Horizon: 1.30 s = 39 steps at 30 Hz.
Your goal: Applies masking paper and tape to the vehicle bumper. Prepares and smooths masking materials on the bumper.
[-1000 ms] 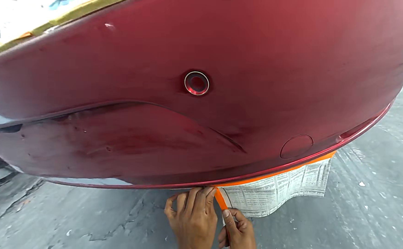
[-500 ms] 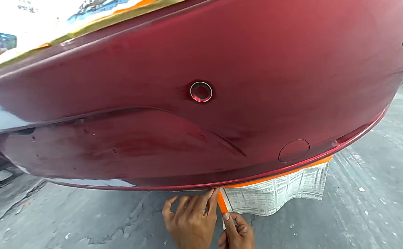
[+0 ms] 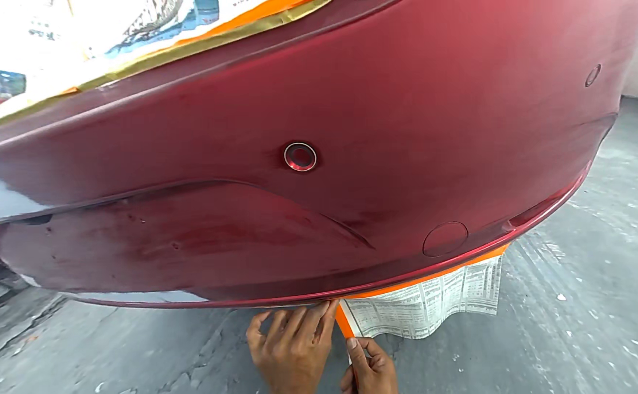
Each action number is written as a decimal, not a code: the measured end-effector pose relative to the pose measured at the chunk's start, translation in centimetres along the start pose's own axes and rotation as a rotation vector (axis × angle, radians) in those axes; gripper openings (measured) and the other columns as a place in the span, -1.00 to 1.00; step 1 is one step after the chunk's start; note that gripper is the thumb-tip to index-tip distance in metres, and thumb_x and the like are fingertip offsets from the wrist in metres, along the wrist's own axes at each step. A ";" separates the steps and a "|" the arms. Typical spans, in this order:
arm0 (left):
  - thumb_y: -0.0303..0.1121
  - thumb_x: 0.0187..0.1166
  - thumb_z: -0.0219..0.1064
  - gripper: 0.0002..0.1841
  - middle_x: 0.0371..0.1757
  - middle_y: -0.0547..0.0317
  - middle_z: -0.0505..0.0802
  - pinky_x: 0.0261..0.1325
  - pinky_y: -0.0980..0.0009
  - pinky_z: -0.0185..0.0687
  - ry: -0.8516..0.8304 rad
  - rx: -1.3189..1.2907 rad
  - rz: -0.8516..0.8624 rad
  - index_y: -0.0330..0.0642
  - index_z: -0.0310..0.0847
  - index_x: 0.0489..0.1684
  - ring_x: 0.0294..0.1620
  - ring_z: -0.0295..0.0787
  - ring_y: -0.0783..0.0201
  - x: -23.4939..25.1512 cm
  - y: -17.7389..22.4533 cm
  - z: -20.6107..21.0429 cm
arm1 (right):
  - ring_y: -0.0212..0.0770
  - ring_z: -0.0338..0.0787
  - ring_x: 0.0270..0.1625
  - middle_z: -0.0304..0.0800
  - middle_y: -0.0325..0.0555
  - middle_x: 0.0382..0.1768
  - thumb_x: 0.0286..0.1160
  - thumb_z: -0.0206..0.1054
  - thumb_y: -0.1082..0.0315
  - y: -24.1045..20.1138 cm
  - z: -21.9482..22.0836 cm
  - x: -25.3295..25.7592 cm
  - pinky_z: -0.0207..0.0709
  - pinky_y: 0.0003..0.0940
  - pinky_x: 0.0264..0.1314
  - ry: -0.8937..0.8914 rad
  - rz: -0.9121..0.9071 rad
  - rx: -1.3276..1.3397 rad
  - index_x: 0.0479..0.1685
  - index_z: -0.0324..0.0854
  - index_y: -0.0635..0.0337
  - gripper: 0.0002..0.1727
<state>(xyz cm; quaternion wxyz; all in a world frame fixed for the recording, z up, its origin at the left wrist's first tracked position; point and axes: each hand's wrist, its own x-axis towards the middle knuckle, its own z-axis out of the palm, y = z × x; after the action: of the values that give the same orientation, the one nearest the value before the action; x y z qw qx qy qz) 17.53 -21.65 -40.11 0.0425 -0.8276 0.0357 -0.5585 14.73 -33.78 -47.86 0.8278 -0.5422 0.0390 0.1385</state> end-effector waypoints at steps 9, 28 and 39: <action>0.48 0.37 0.23 -0.25 -0.72 0.18 0.65 0.05 -0.02 0.39 -0.080 0.045 -0.082 -0.09 0.62 -0.82 -0.61 0.58 0.18 1.1 -1.7 -0.5 | -0.30 0.76 -0.64 0.77 -0.09 -0.65 0.82 0.15 0.25 0.3 0.6 -0.1 0.69 -0.37 -0.49 -0.035 -0.015 0.011 0.08 0.62 0.36 -0.70; 0.18 0.44 0.40 -0.55 -0.24 0.39 0.95 0.03 0.46 0.77 -0.468 -0.658 -0.581 -0.04 0.90 -0.26 -0.14 0.88 0.56 -2.0 -1.0 0.8 | -0.27 0.81 -0.58 0.81 -0.07 -0.59 0.89 0.02 0.21 2.1 -1.6 1.4 0.74 -0.36 -0.44 -0.044 0.078 -0.142 0.11 0.66 0.35 -0.61; -0.38 0.63 0.35 -0.82 -0.11 0.17 0.94 0.19 0.45 0.78 -0.724 -1.269 -0.745 -0.29 0.81 -0.07 -0.01 0.89 0.39 -3.7 -1.0 2.0 | -0.22 0.83 -0.59 0.82 -0.03 -0.58 0.87 0.07 0.15 2.2 -1.0 2.0 0.77 -0.31 -0.45 -0.024 0.106 -0.115 0.11 0.68 0.35 -0.58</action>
<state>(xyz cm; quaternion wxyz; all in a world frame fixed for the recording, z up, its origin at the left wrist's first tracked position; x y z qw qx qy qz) 18.03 -20.19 -44.19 -0.6132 -0.7808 0.0518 -0.1080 16.08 -33.45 -50.64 0.7872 -0.5845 0.0496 0.1905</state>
